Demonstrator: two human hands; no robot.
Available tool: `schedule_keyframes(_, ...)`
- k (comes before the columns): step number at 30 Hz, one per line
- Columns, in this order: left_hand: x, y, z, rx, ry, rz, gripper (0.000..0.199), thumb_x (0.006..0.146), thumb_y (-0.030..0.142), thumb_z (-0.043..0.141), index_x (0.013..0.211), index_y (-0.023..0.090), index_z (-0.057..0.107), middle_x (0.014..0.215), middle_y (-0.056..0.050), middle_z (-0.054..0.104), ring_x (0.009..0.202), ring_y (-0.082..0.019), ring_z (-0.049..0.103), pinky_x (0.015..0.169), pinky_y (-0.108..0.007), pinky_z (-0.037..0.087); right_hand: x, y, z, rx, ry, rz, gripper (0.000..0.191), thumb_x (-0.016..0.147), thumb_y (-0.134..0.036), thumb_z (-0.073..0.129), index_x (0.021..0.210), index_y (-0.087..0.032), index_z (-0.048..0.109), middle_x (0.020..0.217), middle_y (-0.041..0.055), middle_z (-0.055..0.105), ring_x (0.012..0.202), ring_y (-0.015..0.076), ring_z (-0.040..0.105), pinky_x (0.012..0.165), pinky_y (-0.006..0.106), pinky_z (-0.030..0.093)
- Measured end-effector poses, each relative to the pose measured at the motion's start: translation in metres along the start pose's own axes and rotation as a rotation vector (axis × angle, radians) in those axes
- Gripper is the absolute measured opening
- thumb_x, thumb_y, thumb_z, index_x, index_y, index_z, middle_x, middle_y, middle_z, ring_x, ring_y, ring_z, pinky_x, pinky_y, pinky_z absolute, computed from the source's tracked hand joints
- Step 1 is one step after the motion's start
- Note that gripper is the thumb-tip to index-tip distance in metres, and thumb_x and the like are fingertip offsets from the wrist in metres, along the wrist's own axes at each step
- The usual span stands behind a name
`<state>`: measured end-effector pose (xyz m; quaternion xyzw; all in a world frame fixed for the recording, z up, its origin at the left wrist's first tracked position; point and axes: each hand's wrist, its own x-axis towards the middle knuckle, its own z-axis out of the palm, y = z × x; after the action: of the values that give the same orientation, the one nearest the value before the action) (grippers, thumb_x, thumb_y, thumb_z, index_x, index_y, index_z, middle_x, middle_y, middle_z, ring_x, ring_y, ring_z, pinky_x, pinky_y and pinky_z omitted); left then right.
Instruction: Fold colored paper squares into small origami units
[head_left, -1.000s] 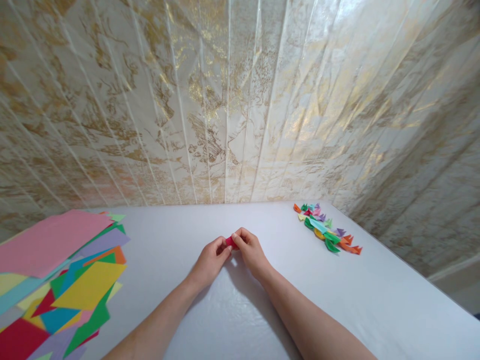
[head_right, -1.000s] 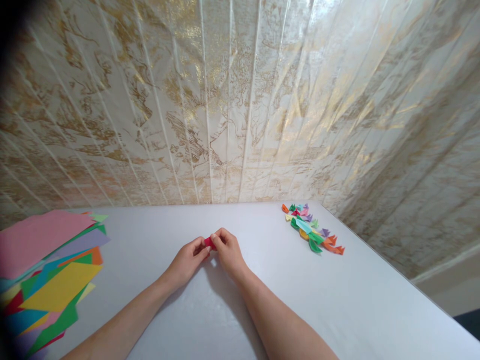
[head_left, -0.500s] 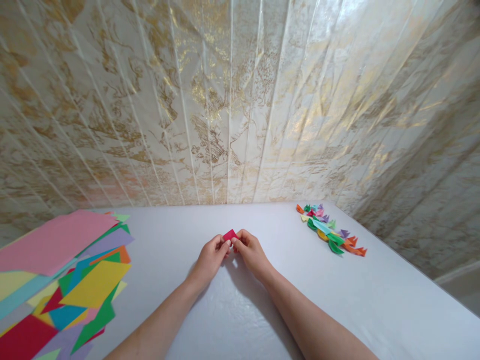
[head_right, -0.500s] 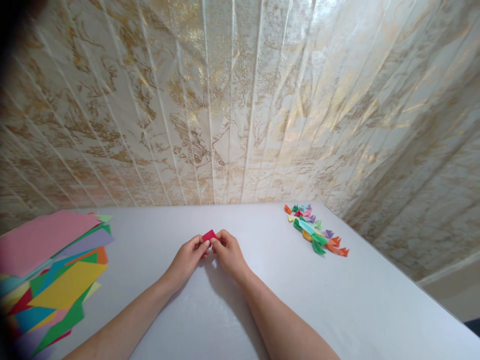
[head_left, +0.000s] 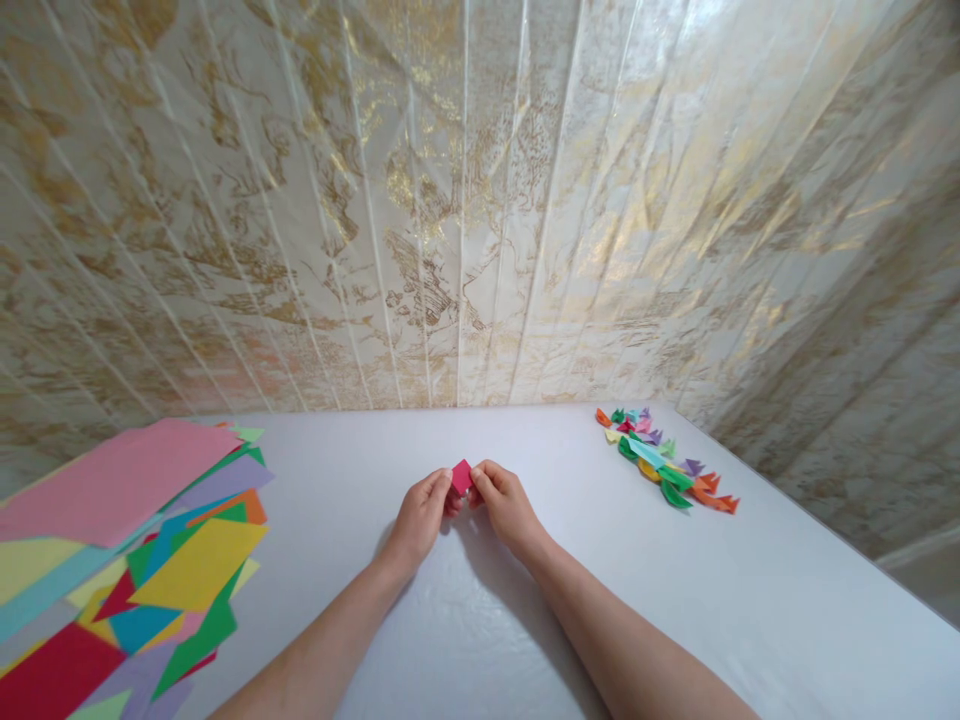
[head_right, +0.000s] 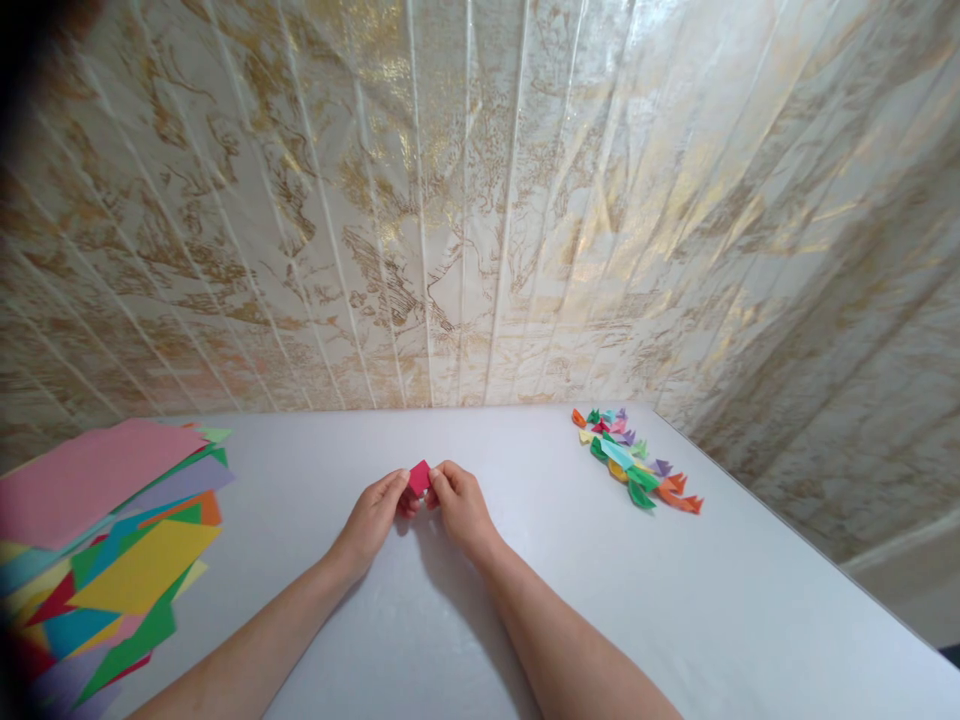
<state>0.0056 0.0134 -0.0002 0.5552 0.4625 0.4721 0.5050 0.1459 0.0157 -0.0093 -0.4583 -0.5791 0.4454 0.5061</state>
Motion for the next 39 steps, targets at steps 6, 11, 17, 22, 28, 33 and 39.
schedule_keyframes(6, -0.0012, 0.0004, 0.0015, 0.047, -0.058, 0.016, 0.036, 0.077, 0.054, 0.056, 0.067, 0.019, 0.053, 0.061, 0.001, 0.057, 0.058, -0.013, 0.052, 0.056, -0.024, 0.041, -0.0003, 0.0036, -0.0016, -0.083, 0.051, -0.032, 0.033, 0.089, -0.044, 0.048, 0.066, -0.020, 0.052, 0.059, -0.0025, 0.053, 0.057, 0.0127, 0.048, 0.059, 0.025, 0.038)
schedule_keyframes(11, -0.0002, -0.0009, 0.0005, 0.027, -0.010, 0.007, 0.032, 0.076, 0.050, 0.059, 0.070, 0.019, 0.052, 0.063, 0.002, 0.055, 0.060, -0.012, 0.052, 0.057, -0.022, 0.041, -0.0028, 0.0009, 0.0005, -0.082, 0.046, -0.041, 0.025, 0.087, -0.040, 0.052, 0.072, -0.020, 0.053, 0.062, -0.0031, 0.054, 0.059, 0.0128, 0.049, 0.058, 0.025, 0.038)
schedule_keyframes(17, 0.0008, 0.0007, -0.0021, -0.005, 0.059, 0.019, 0.030, 0.075, 0.049, 0.059, 0.075, 0.019, 0.055, 0.069, 0.001, 0.058, 0.067, -0.015, 0.055, 0.068, -0.026, 0.046, -0.0045, -0.0036, 0.0019, -0.091, 0.023, -0.035, 0.021, 0.081, -0.035, 0.059, 0.069, -0.020, 0.052, 0.061, -0.0034, 0.054, 0.059, 0.0126, 0.047, 0.058, 0.025, 0.036)
schedule_keyframes(22, -0.0025, 0.0028, -0.0006, 0.137, -0.045, 0.094, 0.022, 0.080, 0.039, 0.055, 0.070, 0.020, 0.055, 0.063, 0.003, 0.055, 0.061, -0.014, 0.050, 0.063, -0.025, 0.042, -0.0017, -0.0046, -0.0001, 0.096, 0.057, 0.030, 0.018, 0.077, -0.036, 0.064, 0.076, -0.019, 0.056, 0.065, -0.0013, 0.058, 0.061, 0.0131, 0.052, 0.061, 0.027, 0.040)
schedule_keyframes(28, -0.0002, -0.0028, 0.0009, 0.113, -0.100, 0.090, 0.020, 0.078, 0.038, 0.059, 0.075, 0.018, 0.060, 0.073, 0.000, 0.063, 0.071, -0.016, 0.056, 0.070, -0.026, 0.043, 0.0004, -0.0039, -0.0015, 0.134, 0.097, 0.010, 0.022, 0.077, -0.038, 0.064, 0.071, -0.019, 0.056, 0.063, -0.0021, 0.058, 0.060, 0.0126, 0.052, 0.063, 0.027, 0.041)
schedule_keyframes(33, 0.0006, -0.0015, -0.0016, 0.072, -0.067, 0.050, 0.021, 0.077, 0.038, 0.060, 0.073, 0.018, 0.059, 0.069, 0.001, 0.061, 0.067, -0.015, 0.055, 0.066, -0.025, 0.043, 0.0014, -0.0004, -0.0029, 0.090, 0.128, -0.027, 0.026, 0.081, -0.042, 0.058, 0.071, -0.019, 0.056, 0.063, -0.0025, 0.055, 0.061, 0.0128, 0.050, 0.062, 0.027, 0.039)
schedule_keyframes(39, 0.0012, -0.0001, -0.0035, 0.004, 0.022, 0.061, 0.023, 0.080, 0.042, 0.058, 0.075, 0.019, 0.056, 0.070, 0.001, 0.060, 0.068, -0.014, 0.056, 0.068, -0.025, 0.046, -0.0025, 0.0015, -0.0008, -0.040, 0.069, -0.027, 0.023, 0.084, -0.038, 0.057, 0.071, -0.019, 0.056, 0.064, -0.0019, 0.056, 0.062, 0.0137, 0.050, 0.062, 0.026, 0.039)
